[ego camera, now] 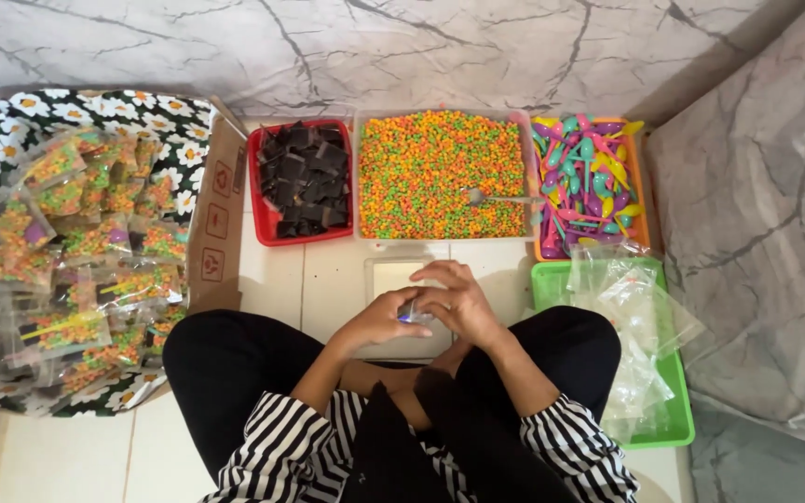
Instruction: Packaging small colorful snacks into plastic bags using a spoon and a digital scale.
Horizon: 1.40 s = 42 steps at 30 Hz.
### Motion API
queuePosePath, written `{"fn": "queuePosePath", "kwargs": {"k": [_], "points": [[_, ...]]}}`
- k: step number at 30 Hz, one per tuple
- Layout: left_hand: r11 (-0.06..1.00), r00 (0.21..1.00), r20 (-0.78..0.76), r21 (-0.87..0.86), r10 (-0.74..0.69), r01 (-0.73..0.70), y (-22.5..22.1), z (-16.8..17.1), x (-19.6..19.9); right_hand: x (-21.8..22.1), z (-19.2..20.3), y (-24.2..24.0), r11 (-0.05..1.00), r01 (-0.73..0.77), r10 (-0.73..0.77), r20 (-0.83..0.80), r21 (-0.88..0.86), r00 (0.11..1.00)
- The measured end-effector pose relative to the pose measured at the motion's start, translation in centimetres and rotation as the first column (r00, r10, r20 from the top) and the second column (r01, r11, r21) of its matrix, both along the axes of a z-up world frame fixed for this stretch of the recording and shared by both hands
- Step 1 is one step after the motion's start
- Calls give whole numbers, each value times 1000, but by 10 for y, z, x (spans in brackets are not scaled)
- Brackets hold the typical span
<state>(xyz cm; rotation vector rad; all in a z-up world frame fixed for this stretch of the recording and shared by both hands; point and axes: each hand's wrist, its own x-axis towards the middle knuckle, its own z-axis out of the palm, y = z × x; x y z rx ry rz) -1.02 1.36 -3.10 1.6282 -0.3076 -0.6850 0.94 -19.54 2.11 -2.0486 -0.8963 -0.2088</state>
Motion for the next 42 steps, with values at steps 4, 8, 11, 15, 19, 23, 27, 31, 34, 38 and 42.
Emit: {"fn": "queuePosePath", "kwargs": {"k": [4, 8, 11, 15, 19, 23, 27, 31, 34, 38, 42], "points": [[995, 999, 49, 102, 14, -19, -1, 28, 0, 1, 14, 11, 989, 26, 11, 250, -147, 968], [979, 978, 139, 106, 157, -173, -3, -3, 13, 21, 15, -9, 998, 62, -62, 33, 8, 998], [930, 921, 194, 76, 339, -359, 6, -23, 34, 67, 4, -46, 935, 345, -312, -275, 80, 909], [852, 859, 229, 164, 457, -497, 17, 0, 50, 131, -64, -131, 669, 718, -735, -314, -193, 601], [817, 840, 211, 206, 500, -538, 8, -5, 61, 156, -161, -181, 489, 782, -863, -348, -387, 367], [805, 834, 170, 220, 525, -551, 1, 11, 80, 178, -211, -183, 398, 837, -885, -397, -375, 243], [810, 826, 117, 159, 552, -564, -1, 8, 94, 187, -246, -200, 306, 913, -912, -359, -271, 199], [814, 832, 91, 173, 547, -554, 3, -6, 101, 181, -199, -186, 321, 901, -936, -242, -291, 255], [817, 832, 178, 169, 525, -551, 8, -12, 113, 188, -170, -158, 331, 936, -902, -332, -123, 275], [822, 835, 261, 191, 484, -536, 9, -10, 132, 187, -172, -113, 469, 867, -556, -705, 171, 440], [833, 841, 322, 209, 435, -512, -2, -10, 146, 182, -192, -76, 543, 804, -276, -853, 242, 443]]}}
